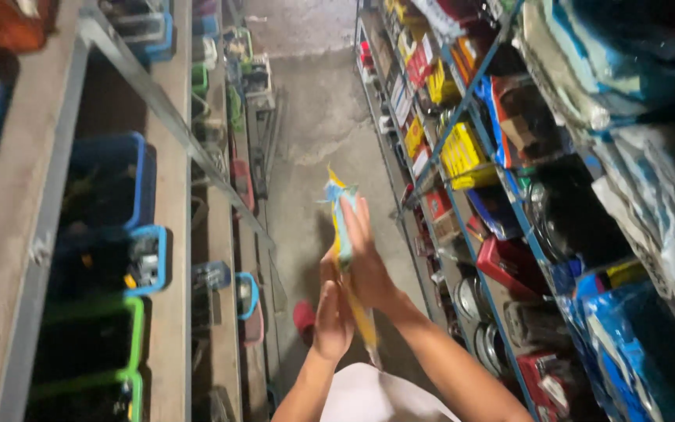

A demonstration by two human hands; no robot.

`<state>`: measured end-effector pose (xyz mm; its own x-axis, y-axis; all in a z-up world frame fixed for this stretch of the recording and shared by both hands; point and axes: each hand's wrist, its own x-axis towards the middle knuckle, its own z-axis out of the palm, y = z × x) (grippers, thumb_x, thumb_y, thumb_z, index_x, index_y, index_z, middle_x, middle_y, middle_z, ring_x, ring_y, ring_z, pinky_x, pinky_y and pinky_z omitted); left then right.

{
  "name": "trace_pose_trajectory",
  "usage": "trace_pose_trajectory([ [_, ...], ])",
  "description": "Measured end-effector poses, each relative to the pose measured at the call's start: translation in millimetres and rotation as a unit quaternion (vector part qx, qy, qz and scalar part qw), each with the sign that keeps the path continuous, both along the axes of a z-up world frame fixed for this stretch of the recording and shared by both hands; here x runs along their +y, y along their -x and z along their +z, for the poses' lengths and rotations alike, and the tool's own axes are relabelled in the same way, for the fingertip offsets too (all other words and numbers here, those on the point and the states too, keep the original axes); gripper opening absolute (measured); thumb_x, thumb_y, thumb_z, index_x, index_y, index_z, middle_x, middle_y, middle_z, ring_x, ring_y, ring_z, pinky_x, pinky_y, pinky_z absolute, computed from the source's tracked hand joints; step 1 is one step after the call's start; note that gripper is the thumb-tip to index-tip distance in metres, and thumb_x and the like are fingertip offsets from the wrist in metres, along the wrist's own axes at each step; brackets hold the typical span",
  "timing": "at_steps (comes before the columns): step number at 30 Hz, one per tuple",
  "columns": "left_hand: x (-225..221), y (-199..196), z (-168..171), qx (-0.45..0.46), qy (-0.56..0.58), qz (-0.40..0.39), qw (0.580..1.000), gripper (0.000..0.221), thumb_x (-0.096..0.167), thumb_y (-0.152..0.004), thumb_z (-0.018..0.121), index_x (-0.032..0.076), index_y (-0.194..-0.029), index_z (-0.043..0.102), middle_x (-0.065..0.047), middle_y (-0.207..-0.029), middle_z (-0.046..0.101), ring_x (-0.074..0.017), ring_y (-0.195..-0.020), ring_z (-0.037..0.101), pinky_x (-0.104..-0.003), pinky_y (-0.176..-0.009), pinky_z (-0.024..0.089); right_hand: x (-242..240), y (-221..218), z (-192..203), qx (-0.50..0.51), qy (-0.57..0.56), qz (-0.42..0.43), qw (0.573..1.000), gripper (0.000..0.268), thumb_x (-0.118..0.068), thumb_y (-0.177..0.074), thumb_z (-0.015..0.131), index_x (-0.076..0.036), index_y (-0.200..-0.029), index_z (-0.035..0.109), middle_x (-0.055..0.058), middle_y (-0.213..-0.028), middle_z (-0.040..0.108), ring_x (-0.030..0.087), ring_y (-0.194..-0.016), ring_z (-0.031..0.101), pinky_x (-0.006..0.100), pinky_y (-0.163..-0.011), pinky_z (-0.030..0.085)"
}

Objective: Cleaning the plastic packaging of a motorcycle part using a cloth.

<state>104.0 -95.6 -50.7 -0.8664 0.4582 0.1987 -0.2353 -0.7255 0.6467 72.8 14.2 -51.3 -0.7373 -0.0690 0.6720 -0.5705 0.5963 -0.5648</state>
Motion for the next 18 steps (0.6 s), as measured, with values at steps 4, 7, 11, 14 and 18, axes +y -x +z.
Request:
trace_pose_trajectory([
  [4, -9.3, 62.0, -14.5, -0.086, -0.022, 0.043, 0.995, 0.058, 0.049, -0.107, 0.042, 0.007, -0.145, 0.052, -0.008, -0.148, 0.051, -0.0218, -0.132, 0.045, -0.038, -0.11, 0.031, -12.8, 31.4, -2.5, -0.037, 0.02, -0.021, 0.999, 0.067, -0.001, -0.093, 0.052, -0.001, -0.158, 0.033, 0.026, -0.169, 0.02, 0.044, -0.16, 0.014, 0.051, -0.131, 0.013],
  [7, -13.0, 104.8, -44.0, -0.225, -0.027, 0.023, 0.974, 0.049, 0.04, -0.104, 0.051, 0.007, -0.138, 0.061, -0.007, -0.133, 0.065, -0.0167, -0.116, 0.06, -0.033, -0.098, 0.045, -15.1, 41.6, -3.2, -0.036, -0.002, 0.023, 0.999, 0.064, 0.002, -0.094, 0.045, -0.005, -0.157, 0.041, 0.021, -0.172, 0.016, 0.041, -0.163, 0.006, 0.052, -0.132, 0.008],
  [11, 0.5, 126.8, -29.4, -0.137, 0.066, 0.003, 0.988, 0.068, 0.006, -0.097, 0.055, 0.015, -0.162, 0.036, -0.004, -0.152, 0.05, -0.016, -0.126, 0.049, -0.03, -0.104, 0.035, -3.0, 95.7, 11.5, -0.099, 0.087, -0.027, 0.991, 0.06, -0.032, -0.103, 0.04, -0.004, -0.154, 0.033, 0.026, -0.165, 0.027, 0.045, -0.151, 0.033, 0.051, -0.119, 0.029],
  [14, 7.5, 135.5, -37.7, -0.14, 0.066, -0.014, 0.988, 0.058, 0.013, -0.102, 0.054, 0.009, -0.158, 0.041, -0.008, -0.147, 0.056, -0.0166, -0.119, 0.056, -0.029, -0.096, 0.046, 27.1, 125.2, 3.1, -0.097, 0.123, -0.094, 0.983, 0.061, -0.021, -0.103, 0.04, 0.007, -0.155, 0.03, 0.025, -0.162, 0.034, 0.037, -0.152, 0.033, 0.042, -0.125, 0.025],
  [18, -1.0, 152.1, -22.3, -0.199, 0.051, -0.042, 0.978, 0.047, 0.007, -0.101, 0.053, 0.0, -0.147, 0.053, -0.014, -0.141, 0.061, -0.0246, -0.114, 0.06, -0.035, -0.094, 0.049, 64.4, 137.4, -52.9, -0.137, 0.302, -0.051, 0.942, 0.055, -0.008, -0.103, 0.04, 0.003, -0.157, 0.033, 0.015, -0.165, 0.036, 0.025, -0.151, 0.037, 0.034, -0.125, 0.026],
])
